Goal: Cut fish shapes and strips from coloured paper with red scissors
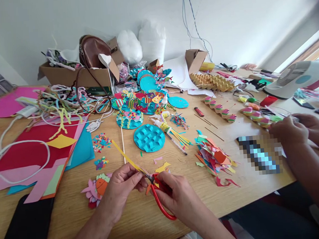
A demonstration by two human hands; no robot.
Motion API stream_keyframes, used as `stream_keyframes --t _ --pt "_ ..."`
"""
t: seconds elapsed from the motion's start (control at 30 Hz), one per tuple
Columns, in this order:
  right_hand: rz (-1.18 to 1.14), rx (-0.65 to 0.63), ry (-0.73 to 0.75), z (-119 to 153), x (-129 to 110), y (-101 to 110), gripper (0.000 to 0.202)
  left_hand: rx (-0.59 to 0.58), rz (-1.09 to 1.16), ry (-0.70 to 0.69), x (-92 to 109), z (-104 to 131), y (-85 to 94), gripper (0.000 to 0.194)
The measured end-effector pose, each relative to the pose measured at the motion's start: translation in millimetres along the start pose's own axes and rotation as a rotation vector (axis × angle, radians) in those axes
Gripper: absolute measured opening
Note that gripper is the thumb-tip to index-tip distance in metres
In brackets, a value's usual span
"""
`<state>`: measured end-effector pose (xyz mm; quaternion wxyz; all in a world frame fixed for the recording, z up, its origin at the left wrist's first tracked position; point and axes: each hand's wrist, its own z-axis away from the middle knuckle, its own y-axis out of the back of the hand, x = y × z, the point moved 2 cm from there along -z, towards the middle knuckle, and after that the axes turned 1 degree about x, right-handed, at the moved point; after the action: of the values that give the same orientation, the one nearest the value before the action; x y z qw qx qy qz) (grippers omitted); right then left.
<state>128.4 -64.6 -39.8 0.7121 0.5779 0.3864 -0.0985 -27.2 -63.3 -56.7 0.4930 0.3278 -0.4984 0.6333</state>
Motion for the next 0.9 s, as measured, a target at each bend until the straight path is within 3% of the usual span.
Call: stream_keyframes --t 0.9 --pt "0.049 -0.005 -0.001 3.4 -1.9 4.1 0.012 -0.06 -0.026 0.021 -0.5 0.4 -4.2 0.005"
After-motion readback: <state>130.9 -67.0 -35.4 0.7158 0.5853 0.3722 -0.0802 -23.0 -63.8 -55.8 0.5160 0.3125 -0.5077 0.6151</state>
